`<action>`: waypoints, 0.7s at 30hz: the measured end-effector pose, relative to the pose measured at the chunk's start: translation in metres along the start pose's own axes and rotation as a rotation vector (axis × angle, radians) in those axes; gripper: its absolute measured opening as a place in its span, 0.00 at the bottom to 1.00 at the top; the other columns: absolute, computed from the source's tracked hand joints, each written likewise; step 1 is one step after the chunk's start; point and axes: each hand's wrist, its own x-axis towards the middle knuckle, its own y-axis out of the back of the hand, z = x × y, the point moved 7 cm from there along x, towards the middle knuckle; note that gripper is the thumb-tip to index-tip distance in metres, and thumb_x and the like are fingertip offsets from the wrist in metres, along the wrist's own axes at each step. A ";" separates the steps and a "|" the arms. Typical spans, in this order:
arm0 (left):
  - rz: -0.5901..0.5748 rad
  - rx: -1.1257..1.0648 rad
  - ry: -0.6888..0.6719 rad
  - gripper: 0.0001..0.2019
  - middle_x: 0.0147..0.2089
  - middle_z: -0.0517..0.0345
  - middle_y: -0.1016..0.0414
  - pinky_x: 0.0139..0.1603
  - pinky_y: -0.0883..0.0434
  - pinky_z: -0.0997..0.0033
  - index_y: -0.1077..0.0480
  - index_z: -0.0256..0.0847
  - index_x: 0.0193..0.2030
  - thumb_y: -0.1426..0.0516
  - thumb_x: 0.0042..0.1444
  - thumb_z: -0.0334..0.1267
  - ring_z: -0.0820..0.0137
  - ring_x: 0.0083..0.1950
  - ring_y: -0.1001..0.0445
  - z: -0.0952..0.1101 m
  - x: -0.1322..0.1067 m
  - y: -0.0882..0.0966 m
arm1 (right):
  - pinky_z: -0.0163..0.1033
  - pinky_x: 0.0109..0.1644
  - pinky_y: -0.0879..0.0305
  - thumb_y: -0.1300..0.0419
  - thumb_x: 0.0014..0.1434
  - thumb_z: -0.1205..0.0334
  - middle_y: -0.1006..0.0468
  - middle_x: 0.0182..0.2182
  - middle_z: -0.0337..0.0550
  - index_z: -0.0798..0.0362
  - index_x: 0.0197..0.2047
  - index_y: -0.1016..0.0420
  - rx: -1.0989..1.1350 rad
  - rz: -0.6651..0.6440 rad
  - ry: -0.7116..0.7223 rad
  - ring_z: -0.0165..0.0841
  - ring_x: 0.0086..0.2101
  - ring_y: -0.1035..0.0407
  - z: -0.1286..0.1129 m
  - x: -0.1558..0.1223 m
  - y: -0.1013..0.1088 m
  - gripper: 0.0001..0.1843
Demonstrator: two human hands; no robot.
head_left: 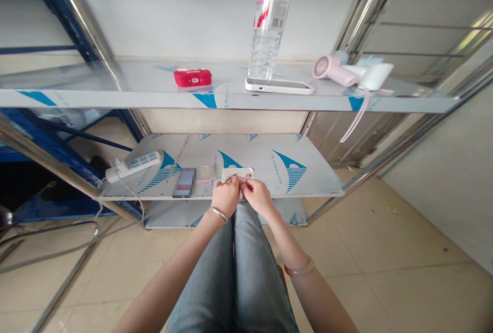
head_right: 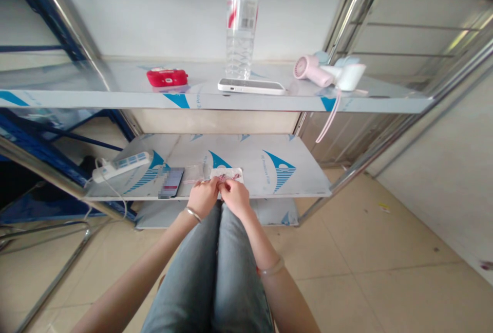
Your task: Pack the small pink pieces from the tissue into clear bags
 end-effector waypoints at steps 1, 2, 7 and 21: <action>0.006 0.002 -0.004 0.10 0.36 0.45 0.24 0.45 0.35 0.64 0.35 0.36 0.44 0.55 0.62 0.31 0.61 0.42 0.24 0.001 0.000 -0.002 | 0.33 0.26 0.51 0.48 0.58 0.60 0.29 0.18 0.39 0.53 0.19 0.36 -0.027 0.008 -0.015 0.29 0.22 0.37 0.000 -0.001 0.001 0.17; 0.013 0.001 -0.008 0.09 0.37 0.46 0.24 0.45 0.35 0.64 0.35 0.36 0.44 0.55 0.62 0.31 0.61 0.42 0.24 0.002 0.000 -0.004 | 0.34 0.26 0.52 0.48 0.59 0.59 0.29 0.18 0.40 0.53 0.19 0.36 -0.049 0.012 -0.028 0.29 0.22 0.37 0.000 -0.003 0.001 0.17; 0.064 0.015 0.048 0.13 0.37 0.42 0.24 0.42 0.35 0.65 0.35 0.34 0.44 0.58 0.64 0.32 0.60 0.42 0.24 -0.010 0.002 -0.011 | 0.34 0.26 0.55 0.44 0.55 0.60 0.28 0.19 0.40 0.53 0.20 0.33 -0.115 0.066 -0.043 0.29 0.22 0.38 0.007 -0.009 0.002 0.14; -0.049 -0.096 0.045 0.13 0.36 0.45 0.23 0.38 0.33 0.70 0.32 0.37 0.43 0.56 0.64 0.38 0.63 0.38 0.23 -0.005 0.000 -0.034 | 0.35 0.35 0.39 0.48 0.57 0.64 0.28 0.42 0.44 0.51 0.39 0.29 -0.016 0.234 0.120 0.30 0.30 0.34 0.019 -0.013 -0.007 0.08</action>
